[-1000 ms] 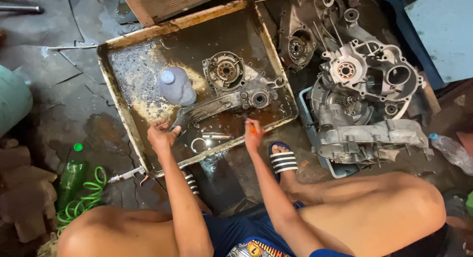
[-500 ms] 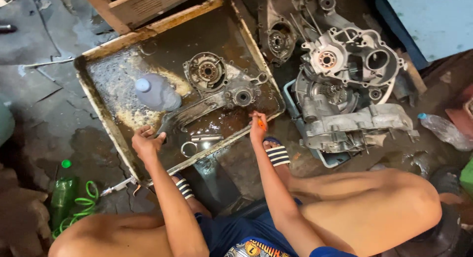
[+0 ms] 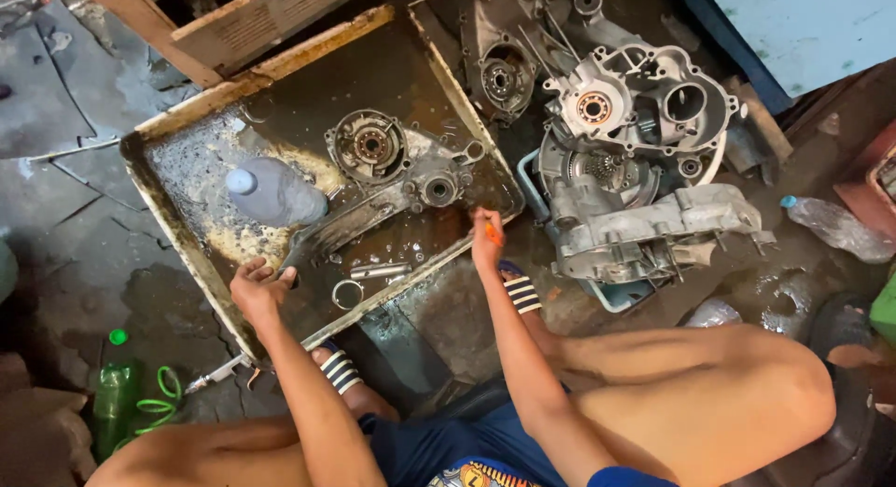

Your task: Cleaning motorcycle engine components in a tray of solvent using a brush

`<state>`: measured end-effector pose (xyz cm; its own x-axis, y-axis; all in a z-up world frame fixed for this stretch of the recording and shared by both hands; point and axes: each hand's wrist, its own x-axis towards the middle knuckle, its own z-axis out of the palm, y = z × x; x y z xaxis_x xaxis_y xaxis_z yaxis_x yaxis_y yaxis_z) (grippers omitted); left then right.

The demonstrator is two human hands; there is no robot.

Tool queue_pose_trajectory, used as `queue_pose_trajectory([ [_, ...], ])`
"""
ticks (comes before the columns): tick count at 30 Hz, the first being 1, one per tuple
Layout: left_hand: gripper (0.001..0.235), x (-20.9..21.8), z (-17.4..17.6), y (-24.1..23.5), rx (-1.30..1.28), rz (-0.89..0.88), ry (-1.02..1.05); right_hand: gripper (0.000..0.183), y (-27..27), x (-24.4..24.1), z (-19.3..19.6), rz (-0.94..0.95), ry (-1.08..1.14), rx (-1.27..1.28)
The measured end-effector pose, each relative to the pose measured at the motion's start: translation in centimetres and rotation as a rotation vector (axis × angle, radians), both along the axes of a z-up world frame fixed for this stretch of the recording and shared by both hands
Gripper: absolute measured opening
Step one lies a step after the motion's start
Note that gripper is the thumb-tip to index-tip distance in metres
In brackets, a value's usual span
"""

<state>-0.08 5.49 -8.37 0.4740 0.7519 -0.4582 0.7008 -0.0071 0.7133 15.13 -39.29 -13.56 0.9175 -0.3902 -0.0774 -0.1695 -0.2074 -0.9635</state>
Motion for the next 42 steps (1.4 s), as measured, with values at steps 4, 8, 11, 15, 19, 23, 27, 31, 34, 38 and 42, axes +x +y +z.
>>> queue_pose_trajectory([
  [4, 0.072, -0.1, -2.7, 1.1, 0.047, -0.041, -0.001, 0.004, 2.8, -2.3, 3.8, 0.187, 0.068, 0.049],
  [8, 0.073, -0.3, -1.7, 1.2, 0.012, -0.063, -0.056, 0.010, 4.0, -3.7, 3.4, 0.147, -0.221, -0.590],
  [11, 0.075, -0.5, -2.7, 1.5, -0.032, -0.054, -0.131, 0.006, 4.4, -4.1, 2.7, 0.176, -0.120, -0.306],
  [15, 0.070, -0.3, 0.7, -0.1, -0.004, -0.034, -0.137, 0.017, 4.5, -3.5, 5.8, -0.213, -0.077, 0.026],
  [19, 0.074, -0.6, -2.9, 1.5, 0.005, -0.054, -0.145, 0.013, 4.7, -2.8, 6.2, -0.031, -0.098, 0.210],
  [23, 0.073, -0.3, -5.4, 2.5, -0.002, -0.058, -0.180, 0.010, 3.9, -2.6, 4.6, -0.066, -0.148, 0.226],
  [27, 0.067, -0.3, -4.1, 1.7, 0.043, -0.046, -0.127, 0.012, 3.8, -2.5, 4.5, -0.023, -0.072, 0.302],
  [31, 0.069, -0.2, -5.0, 2.1, 0.027, -0.038, -0.137, 0.018, 3.3, -2.0, 6.1, -0.083, -0.106, 0.262],
  [34, 0.068, 0.1, -3.6, 1.8, 0.035, -0.052, -0.146, 0.016, 2.6, -0.8, 5.0, -0.036, -0.098, 0.351],
  [38, 0.068, -0.2, -4.3, 2.2, 0.040, -0.058, -0.121, 0.018, 2.2, -0.9, 4.8, -0.026, -0.128, 0.450],
  [42, 0.071, 0.0, -6.3, 3.0, 0.027, -0.050, -0.118, 0.020, 1.6, -0.6, 6.3, -0.051, -0.162, 0.541],
])
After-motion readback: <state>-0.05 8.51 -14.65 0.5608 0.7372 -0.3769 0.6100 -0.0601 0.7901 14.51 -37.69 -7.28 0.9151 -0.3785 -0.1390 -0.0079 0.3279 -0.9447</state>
